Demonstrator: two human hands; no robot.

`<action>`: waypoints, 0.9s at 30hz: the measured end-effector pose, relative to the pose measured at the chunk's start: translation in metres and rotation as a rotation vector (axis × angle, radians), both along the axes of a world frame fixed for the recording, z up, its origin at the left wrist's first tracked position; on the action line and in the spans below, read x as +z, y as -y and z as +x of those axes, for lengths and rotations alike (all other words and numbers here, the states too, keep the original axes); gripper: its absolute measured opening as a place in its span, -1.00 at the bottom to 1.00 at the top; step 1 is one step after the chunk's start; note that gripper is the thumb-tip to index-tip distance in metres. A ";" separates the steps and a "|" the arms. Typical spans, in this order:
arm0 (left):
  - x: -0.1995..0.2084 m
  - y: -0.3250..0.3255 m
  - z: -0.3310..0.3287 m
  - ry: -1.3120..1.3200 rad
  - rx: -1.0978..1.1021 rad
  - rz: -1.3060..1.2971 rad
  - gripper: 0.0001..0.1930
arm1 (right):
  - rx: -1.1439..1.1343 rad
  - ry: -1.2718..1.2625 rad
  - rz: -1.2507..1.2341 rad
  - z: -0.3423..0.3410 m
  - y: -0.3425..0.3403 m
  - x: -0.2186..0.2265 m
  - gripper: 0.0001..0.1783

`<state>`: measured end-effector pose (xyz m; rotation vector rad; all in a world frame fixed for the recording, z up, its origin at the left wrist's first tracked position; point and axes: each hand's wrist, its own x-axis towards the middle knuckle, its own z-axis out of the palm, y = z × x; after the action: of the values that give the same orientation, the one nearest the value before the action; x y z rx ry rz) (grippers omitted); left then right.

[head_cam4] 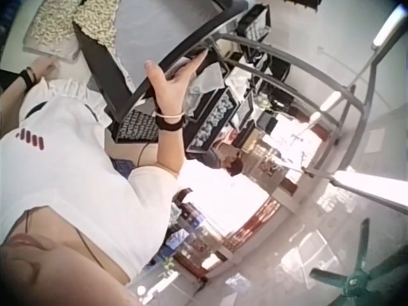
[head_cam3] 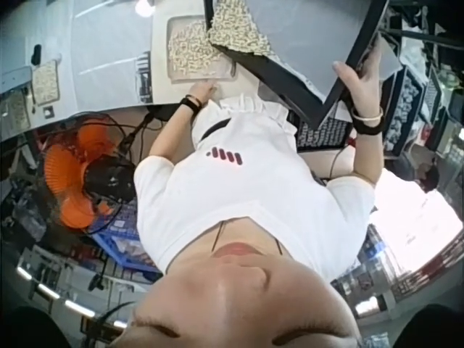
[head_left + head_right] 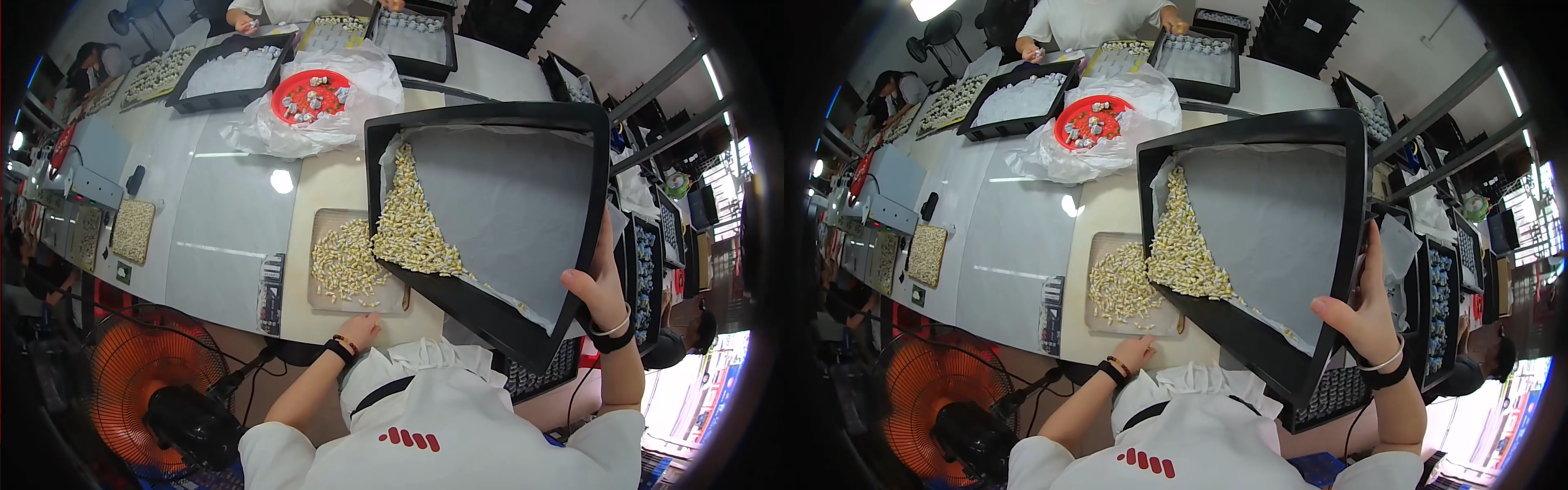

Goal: Assembling small plastic toy components and arranging them on trays.

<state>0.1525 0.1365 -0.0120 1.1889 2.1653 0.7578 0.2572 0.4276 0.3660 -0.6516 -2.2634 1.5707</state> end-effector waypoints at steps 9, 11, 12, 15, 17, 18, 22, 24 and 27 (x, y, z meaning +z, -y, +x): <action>0.075 -0.028 -0.059 0.005 0.353 0.220 -0.68 | 0.044 -0.013 -0.054 0.003 -0.001 -0.001 0.28; 0.093 -0.047 -0.079 -0.043 0.416 0.150 -0.66 | 0.057 0.005 -0.035 0.005 -0.001 0.001 0.29; 0.100 -0.061 -0.087 -0.085 0.425 0.283 -0.65 | 0.073 0.024 -0.018 0.005 0.000 0.002 0.30; 0.131 -0.109 -0.103 -0.233 0.288 0.527 -0.55 | 0.083 0.022 0.006 0.006 0.002 0.001 0.32; 0.130 -0.142 -0.103 -0.311 0.254 0.542 -0.48 | 0.104 0.031 -0.043 0.005 0.006 0.002 0.33; 0.125 -0.155 -0.106 -0.381 0.203 0.556 -0.42 | 0.106 0.027 -0.034 0.006 0.008 0.003 0.33; 0.097 -0.166 -0.109 -0.335 0.151 0.411 -0.41 | 0.093 0.041 -0.032 0.015 0.006 -0.003 0.36; 0.086 -0.157 -0.112 -0.345 0.100 0.317 -0.45 | 0.120 0.018 -0.035 0.017 0.007 -0.006 0.37; 0.073 -0.146 -0.116 -0.354 0.098 0.383 -0.54 | 0.099 0.031 -0.046 0.017 0.009 -0.004 0.38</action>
<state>0.0368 0.2821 0.0607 1.5115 2.4506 1.1134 0.2740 0.4190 0.3624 -0.5879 -2.3207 1.6744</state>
